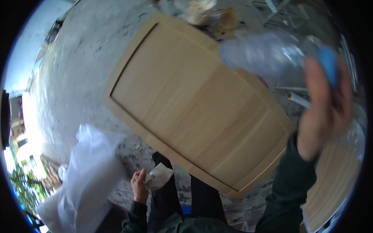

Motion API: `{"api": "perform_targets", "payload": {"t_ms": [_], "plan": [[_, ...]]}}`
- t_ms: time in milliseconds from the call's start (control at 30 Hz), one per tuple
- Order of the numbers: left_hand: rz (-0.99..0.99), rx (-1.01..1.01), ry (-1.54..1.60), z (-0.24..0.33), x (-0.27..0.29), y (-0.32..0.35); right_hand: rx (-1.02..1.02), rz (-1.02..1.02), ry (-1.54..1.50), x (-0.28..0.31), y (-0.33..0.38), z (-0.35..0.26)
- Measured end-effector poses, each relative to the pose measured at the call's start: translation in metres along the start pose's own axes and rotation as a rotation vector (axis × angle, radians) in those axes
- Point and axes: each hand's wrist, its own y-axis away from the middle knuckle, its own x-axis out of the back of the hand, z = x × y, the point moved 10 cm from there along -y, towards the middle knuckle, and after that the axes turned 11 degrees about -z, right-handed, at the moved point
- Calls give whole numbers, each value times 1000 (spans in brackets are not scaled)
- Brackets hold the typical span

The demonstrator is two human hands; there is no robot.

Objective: Apply wood filler to the edges and surface of wood panels and wipe clean.

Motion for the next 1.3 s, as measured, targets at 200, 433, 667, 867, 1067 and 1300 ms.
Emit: {"api": "perform_targets", "payload": {"t_ms": [200,433,667,867,1067,1300], "plan": [[31,21,2,-12,10,-15,-261,-376,-306,3,96,-53],[238,-7,112,-53,123,-46,-377,-928,-117,-208,275,-115],[236,51,132,-56,175,-72,-680,-715,97,-324,441,35],[214,142,58,-87,214,-86,-673,-572,346,-403,462,189],[264,214,64,-122,240,-92,-837,-559,574,-434,459,267],[235,276,114,-149,230,-103,-904,-624,673,-427,468,317]]}}
